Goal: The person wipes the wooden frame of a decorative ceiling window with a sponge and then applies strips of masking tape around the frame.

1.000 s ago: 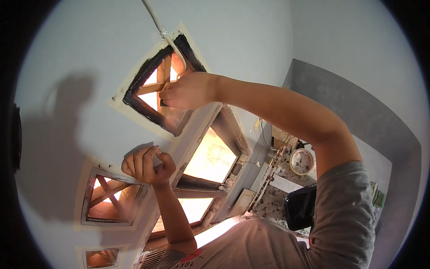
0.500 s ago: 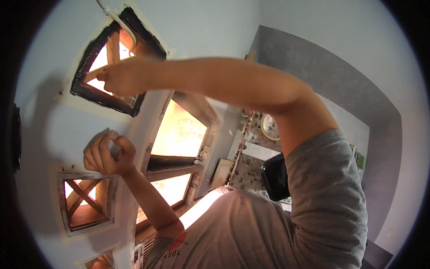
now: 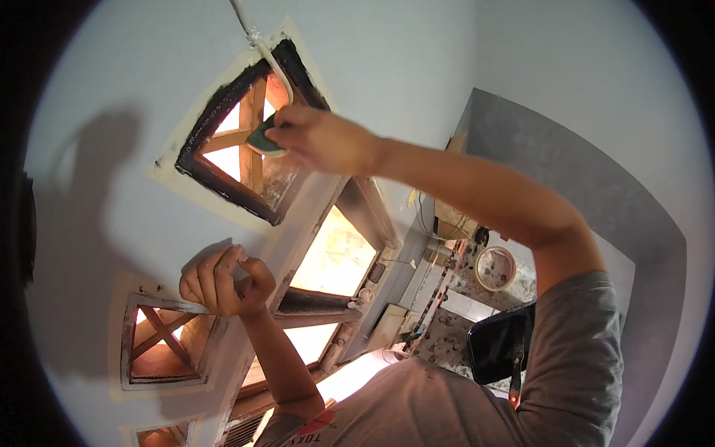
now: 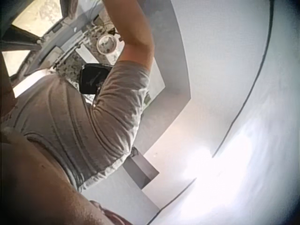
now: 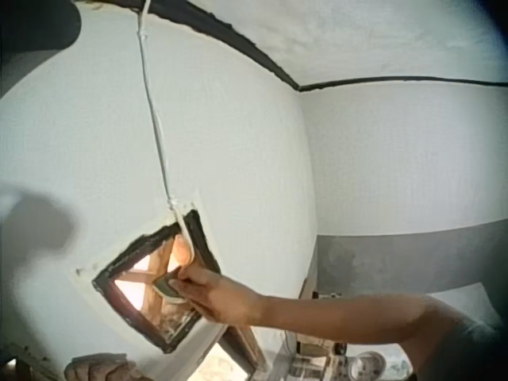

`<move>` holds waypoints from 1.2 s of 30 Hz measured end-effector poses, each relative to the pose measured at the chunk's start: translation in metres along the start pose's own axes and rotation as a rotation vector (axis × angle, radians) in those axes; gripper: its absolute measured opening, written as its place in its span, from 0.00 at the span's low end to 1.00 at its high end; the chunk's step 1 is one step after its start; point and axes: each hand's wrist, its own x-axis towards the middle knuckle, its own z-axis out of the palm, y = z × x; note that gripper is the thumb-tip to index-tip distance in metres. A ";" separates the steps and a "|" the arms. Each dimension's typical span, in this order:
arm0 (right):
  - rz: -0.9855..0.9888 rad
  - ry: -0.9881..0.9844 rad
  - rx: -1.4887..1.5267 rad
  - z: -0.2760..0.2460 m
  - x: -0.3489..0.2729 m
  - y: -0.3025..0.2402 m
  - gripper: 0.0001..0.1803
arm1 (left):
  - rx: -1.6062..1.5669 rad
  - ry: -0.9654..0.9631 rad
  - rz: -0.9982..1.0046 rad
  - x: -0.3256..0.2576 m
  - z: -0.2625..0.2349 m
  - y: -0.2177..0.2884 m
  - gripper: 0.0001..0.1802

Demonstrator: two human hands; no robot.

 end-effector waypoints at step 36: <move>0.578 0.213 0.049 0.035 0.018 -0.008 0.15 | -0.093 -0.050 0.068 -0.014 -0.009 -0.006 0.07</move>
